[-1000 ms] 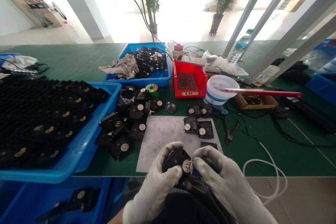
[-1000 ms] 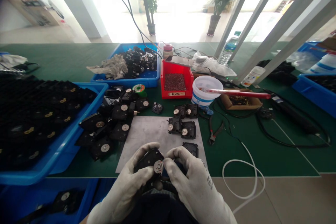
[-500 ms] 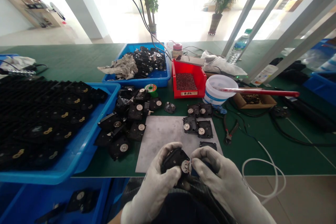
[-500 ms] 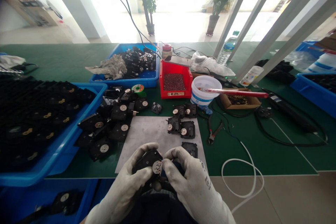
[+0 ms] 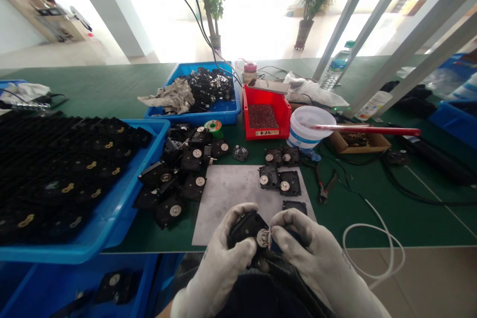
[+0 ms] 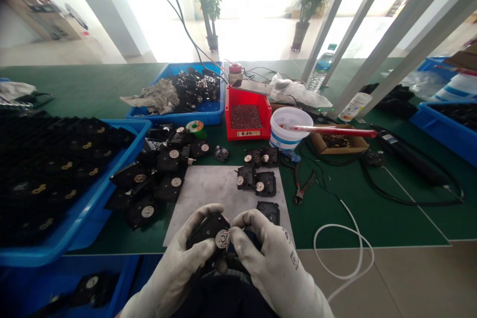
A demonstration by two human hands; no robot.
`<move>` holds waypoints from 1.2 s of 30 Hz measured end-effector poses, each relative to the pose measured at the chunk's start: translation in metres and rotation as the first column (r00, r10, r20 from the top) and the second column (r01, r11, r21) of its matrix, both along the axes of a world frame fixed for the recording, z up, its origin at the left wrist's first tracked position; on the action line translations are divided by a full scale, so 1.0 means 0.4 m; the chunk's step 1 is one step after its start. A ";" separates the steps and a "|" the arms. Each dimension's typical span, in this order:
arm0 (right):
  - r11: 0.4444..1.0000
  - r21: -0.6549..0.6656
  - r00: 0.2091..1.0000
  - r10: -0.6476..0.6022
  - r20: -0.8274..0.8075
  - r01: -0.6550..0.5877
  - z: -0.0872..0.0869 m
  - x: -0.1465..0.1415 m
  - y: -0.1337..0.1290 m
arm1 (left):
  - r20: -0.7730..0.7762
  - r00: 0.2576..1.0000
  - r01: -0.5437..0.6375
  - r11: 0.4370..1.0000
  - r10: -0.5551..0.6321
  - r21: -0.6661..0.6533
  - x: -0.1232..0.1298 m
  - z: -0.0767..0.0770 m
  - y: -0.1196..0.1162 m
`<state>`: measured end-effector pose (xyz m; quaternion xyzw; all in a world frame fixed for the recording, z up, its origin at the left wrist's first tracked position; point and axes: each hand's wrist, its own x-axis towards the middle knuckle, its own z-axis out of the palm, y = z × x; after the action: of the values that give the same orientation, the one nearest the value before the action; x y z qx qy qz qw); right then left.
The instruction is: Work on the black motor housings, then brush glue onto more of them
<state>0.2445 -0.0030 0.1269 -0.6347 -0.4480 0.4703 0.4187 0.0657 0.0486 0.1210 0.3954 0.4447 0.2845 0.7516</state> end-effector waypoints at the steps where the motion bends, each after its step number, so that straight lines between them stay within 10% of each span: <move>1: 1.000 0.000 1.000 -0.013 -0.016 0.013 0.003 -0.004 0.000 | 0.002 1.000 0.002 1.000 -0.002 -0.002 -0.001 -0.002 -0.001; 12: 0.969 -0.229 0.931 0.006 -0.364 -0.095 -0.001 0.031 -0.031 | 0.046 0.999 -0.010 0.999 0.012 -0.039 -0.008 0.001 -0.002; 18: 0.984 0.166 0.995 -0.078 0.066 0.066 0.010 0.034 -0.033 | 0.144 0.989 0.000 0.996 0.013 -0.088 0.002 0.011 -0.010; 23: 0.782 0.594 0.768 -0.262 0.584 -0.186 0.033 0.012 -0.024 | 0.096 0.995 0.046 0.995 -0.037 -0.085 0.006 0.019 -0.015; 36: 0.776 0.583 0.732 -0.250 0.633 -0.239 0.033 0.018 -0.009 | 0.087 0.993 0.081 0.996 -0.077 -0.045 -0.001 0.016 -0.020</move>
<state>0.2516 -0.0064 0.1403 -0.5847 -0.6975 0.0251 0.4135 0.0652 0.0406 0.1274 0.3817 0.4029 0.2602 0.7901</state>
